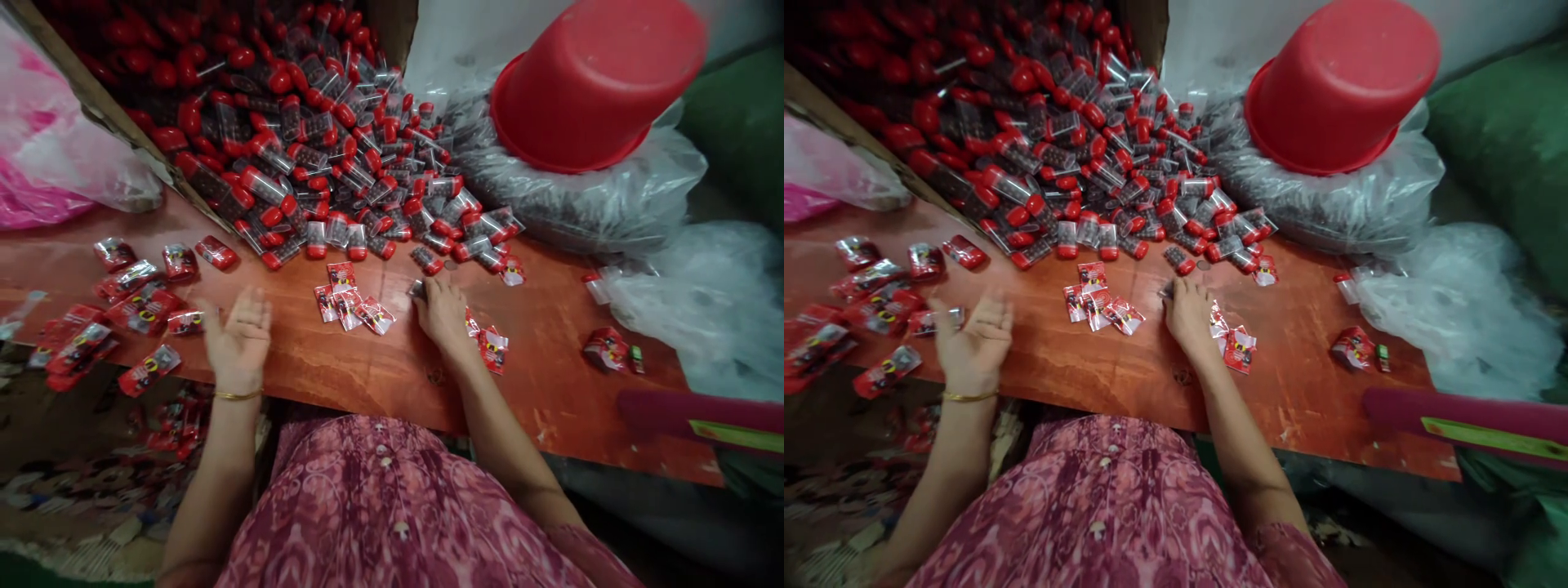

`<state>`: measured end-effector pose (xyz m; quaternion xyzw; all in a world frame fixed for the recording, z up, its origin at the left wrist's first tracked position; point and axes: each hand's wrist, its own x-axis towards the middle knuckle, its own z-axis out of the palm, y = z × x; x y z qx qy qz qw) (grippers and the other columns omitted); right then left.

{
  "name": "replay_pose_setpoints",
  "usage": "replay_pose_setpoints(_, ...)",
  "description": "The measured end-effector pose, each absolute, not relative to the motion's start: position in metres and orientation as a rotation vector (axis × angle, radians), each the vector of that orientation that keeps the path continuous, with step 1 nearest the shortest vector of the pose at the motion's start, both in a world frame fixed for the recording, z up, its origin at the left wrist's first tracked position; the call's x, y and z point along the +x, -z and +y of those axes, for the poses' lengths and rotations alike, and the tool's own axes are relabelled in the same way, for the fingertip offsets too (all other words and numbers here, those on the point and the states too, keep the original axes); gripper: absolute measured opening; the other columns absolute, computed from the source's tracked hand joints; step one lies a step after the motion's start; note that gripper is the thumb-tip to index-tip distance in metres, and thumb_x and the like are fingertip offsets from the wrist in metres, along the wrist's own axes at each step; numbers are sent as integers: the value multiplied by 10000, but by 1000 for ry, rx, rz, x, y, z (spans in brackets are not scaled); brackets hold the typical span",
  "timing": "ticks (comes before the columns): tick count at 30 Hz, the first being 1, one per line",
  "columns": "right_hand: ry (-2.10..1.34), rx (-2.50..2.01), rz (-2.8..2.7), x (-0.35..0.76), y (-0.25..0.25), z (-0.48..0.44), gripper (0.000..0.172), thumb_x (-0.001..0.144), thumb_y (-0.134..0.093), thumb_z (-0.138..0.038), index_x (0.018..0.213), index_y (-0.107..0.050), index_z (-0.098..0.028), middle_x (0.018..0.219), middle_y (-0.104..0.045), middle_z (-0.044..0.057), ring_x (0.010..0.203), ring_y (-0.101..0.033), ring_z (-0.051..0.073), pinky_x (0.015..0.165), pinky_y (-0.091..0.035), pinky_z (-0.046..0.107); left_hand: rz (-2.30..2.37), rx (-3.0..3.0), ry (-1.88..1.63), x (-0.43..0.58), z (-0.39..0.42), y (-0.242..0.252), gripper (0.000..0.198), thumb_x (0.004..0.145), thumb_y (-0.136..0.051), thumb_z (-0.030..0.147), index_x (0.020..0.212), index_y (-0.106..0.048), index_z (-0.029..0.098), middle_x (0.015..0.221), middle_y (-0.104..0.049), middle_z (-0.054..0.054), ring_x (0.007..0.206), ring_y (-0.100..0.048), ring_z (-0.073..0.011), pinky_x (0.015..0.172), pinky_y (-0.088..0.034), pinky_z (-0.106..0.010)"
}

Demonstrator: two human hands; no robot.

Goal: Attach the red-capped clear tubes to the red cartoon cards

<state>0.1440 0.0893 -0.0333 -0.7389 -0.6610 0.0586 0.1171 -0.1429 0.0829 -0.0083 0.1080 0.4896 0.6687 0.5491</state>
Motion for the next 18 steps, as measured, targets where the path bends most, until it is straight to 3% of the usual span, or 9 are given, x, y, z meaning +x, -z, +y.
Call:
replay_pose_setpoints(3, -178, -1948, -2109, 141, 43, 84, 419, 816, -410, -125, 1222, -510, -104, 1254, -555, 167, 1178, -447, 305, 991, -297, 497, 1341, 832, -1297, -89, 74, 8, 266, 696, -666, 425, 822, -688, 192, 893, -712, -61, 918, -649, -201, 871, -478, -335)
replay_pose_setpoints(7, -180, -1825, -2183, 139, 46, 71, 542, 731, -361, -14, 1219, -539, -168, 1344, -491, 122, 1330, -294, 303, 1042, -199, 590, 1432, 1816, -854, -34, 74, 14, 165, 669, -708, 280, 823, -715, 221, 1126, -665, -92, 1207, -487, -310, 1075, -251, -496)
replay_pose_setpoints(10, -169, -1763, -2102, 142, 44, 60, 466, 743, -393, -52, 1152, -583, -170, 1329, -502, 127, 1331, -308, 301, 1038, -230, 589, 1498, 2103, -657, -31, 82, 26, 113, 747, -626, 238, 811, -719, 247, 1187, -640, -74, 1273, -414, -318, 1082, -184, -546)
replay_pose_setpoints(14, -124, -1631, -1867, 133, 36, 49, 245, 831, -454, -194, 992, -638, -188, 1142, -627, 110, 1176, -493, 264, 1006, -338, 494, 1514, 2162, -686, -46, 87, 40, 168, 801, -562, 260, 825, -728, 262, 1174, -651, -68, 1261, -436, -309, 1077, -174, -556)
replay_pose_setpoints(18, -360, -1577, -1678, 111, 27, 48, 218, 854, -496, -332, 918, -644, -186, 902, -679, 92, 857, -600, 216, 825, -451, 380, 1534, 2097, -903, -53, 82, 33, 189, 816, -550, 323, 880, -723, 280, 1238, -612, -74, 1280, -421, -296, 1078, -158, -565)
